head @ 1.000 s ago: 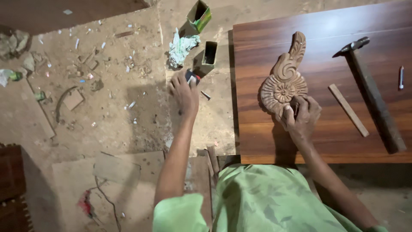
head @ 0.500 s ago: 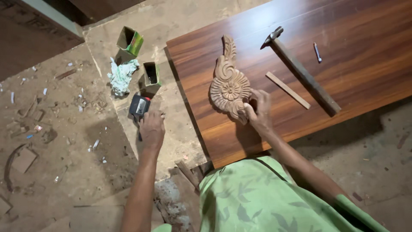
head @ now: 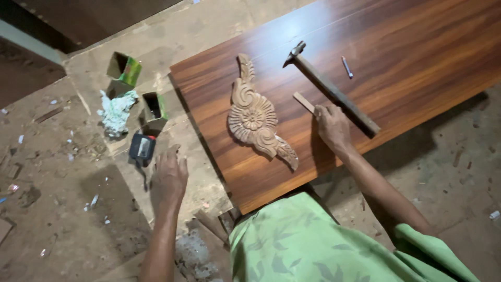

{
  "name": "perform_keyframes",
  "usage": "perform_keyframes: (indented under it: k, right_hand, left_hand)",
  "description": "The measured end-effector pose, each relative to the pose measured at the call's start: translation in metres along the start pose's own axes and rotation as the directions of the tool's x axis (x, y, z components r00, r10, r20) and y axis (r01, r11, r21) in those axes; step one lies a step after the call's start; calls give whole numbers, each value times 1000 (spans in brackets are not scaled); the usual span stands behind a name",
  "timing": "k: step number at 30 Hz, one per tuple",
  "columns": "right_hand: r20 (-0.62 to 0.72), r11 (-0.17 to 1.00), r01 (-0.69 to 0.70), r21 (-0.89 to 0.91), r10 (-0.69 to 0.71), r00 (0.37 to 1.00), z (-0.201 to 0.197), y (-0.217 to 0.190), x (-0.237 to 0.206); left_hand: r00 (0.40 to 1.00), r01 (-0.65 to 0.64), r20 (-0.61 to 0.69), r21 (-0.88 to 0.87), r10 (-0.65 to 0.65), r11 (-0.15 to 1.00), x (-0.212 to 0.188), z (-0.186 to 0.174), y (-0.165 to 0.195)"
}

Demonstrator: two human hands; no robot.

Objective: The person aligns a decorative wooden carving onto a dark wood-grain panel, uses a hammer to drive small nails through the carving to secure it, and then sweeps wood shavings off the panel with a broom.

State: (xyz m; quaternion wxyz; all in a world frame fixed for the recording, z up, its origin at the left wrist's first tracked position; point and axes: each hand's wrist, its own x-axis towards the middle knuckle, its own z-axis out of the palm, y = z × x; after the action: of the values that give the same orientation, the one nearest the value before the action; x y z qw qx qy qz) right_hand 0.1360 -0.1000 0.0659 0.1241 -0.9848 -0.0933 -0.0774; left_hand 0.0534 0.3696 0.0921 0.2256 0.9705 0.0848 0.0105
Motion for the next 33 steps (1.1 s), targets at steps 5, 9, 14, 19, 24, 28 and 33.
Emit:
perform_keyframes:
  k: [5,9,14,19,24,28,33]
  right_hand:
    - [589,707,-670,224,450,671,-18,-59,-2]
    - [-11,731,205,651,-261,965,-13,-132,-11]
    - [-139,840,395,371,-371,918,-23,-55,10]
    - [-37,996,88,-1,-88,995,-24,71,41]
    - [54,990,97,104,-103,993,-10,92,46]
    - [-11,939,298,174,-301,954,-10,64,53]
    - [90,790,537,297,-583,808,16,-8,107]
  left_hand:
    - [985,138,168,-651,-36,747,-7,36,106]
    - [993,116,92,-838,-72,534,-10,110,155]
    - [899,301,24,-758,-436,578,-3,125,81]
    - [867,269,-381,-182,-320,946,-30,100,9]
    - [616,442,-392,-546,-684,711,-53,122,12]
    - [460,655,-444,-415,-769,632,-49,126,14]
    - [359,821,-453,-262,-816,507,-35,121,34]
